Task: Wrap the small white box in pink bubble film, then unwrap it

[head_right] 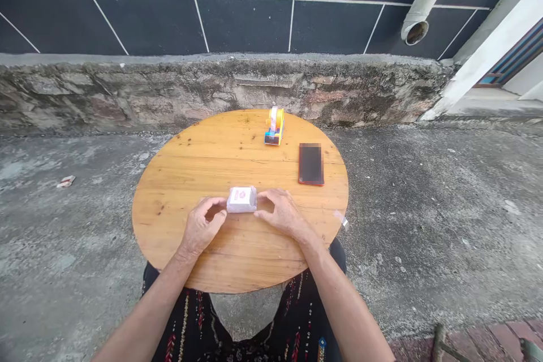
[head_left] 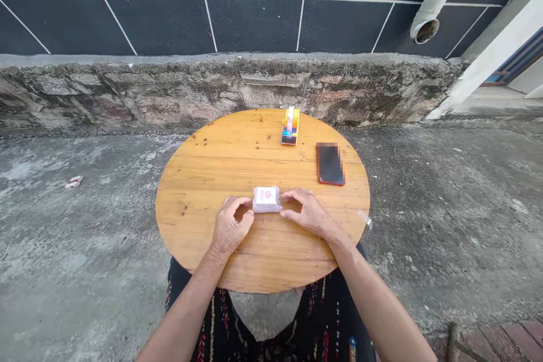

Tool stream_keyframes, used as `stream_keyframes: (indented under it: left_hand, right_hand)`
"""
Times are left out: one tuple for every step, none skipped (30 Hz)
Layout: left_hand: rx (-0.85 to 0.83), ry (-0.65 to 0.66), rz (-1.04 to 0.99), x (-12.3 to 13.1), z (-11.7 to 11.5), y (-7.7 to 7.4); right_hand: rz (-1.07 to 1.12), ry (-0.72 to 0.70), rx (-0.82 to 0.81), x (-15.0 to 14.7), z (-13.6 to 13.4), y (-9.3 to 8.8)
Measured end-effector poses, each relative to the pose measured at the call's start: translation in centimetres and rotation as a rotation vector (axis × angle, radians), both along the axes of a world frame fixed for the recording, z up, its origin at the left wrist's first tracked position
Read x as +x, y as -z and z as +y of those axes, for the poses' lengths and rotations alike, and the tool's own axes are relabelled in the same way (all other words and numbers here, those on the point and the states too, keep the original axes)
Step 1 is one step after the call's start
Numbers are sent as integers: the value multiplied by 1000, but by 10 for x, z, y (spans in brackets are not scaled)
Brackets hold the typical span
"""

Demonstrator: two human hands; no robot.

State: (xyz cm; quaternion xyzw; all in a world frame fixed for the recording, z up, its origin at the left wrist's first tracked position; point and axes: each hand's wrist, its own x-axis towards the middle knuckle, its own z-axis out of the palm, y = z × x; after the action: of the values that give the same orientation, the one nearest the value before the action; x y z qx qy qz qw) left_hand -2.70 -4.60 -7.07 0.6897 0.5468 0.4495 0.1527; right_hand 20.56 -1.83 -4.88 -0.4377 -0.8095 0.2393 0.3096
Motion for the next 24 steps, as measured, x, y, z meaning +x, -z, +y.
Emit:
stream_keyframes:
  left_hand:
    - [5,10,23,0,0,0]
    - [11,17,45,1,0,1]
    - [18,25,64,2,1,1]
    - [25,32,77,3,1,2]
    - [29,41,86,3,2,2]
    - [32,50,88,3,2,3]
    - [34,62,88,4,3,4]
    - [34,75,85,3,4,4]
    - [32,87,81,3,4,4]
    - [29,97,74,3,4,4]
    - [25,103,68,3,4,4]
    - [21,103,61,3,4,4]
    - [19,100,53,2,3,3]
    - [19,95,44,2,3,3]
    - [21,90,32,2,2,2]
    - [24,83,16,3,1,1]
    - [28,77,-2,3,0,0]
    - [29,72,-17,3,-1,-1]
    - [26,67,-27,3,-2,-1]
    - [22,64,-29,3,-2,-2]
    - [19,60,-24,4,-2,-2]
    - [19,56,-13,4,-2,-2]
    - [24,52,0,4,-2,-1]
    - [33,49,10,4,-1,-1]
  right_hand:
    - [-8,-16,11,-3,1,1]
    - [-14,-30,22,-5,2,1]
    - [-15,-39,32,-8,3,3]
    - [-12,-43,43,-10,4,4]
    - [-7,-41,53,-12,5,6]
    - [0,-37,61,-14,6,8]
    - [7,-31,67,-15,7,9]
    - [11,-23,73,-16,7,11]
    - [15,-17,80,-17,7,12]
    - [16,-15,86,-17,7,13]
    - [15,-14,89,-17,6,13]
    - [13,-17,87,-17,6,13]
    - [12,-24,80,-15,5,12]
    - [16,-34,67,-14,4,11]
    - [29,-42,48,-12,3,9]
    - [53,-43,26,-10,2,8]
    - [87,-34,5,-8,1,7]
    - [121,-19,-14,-7,0,6]
    - [146,-2,-28,-5,-1,6]
    - [156,8,-35,-5,-1,6]
    - [149,11,-33,-5,-2,6]
    - [127,9,-27,-5,-2,7]
    - [98,10,-20,-6,-2,7]
    - [71,14,-12,-7,-1,8]
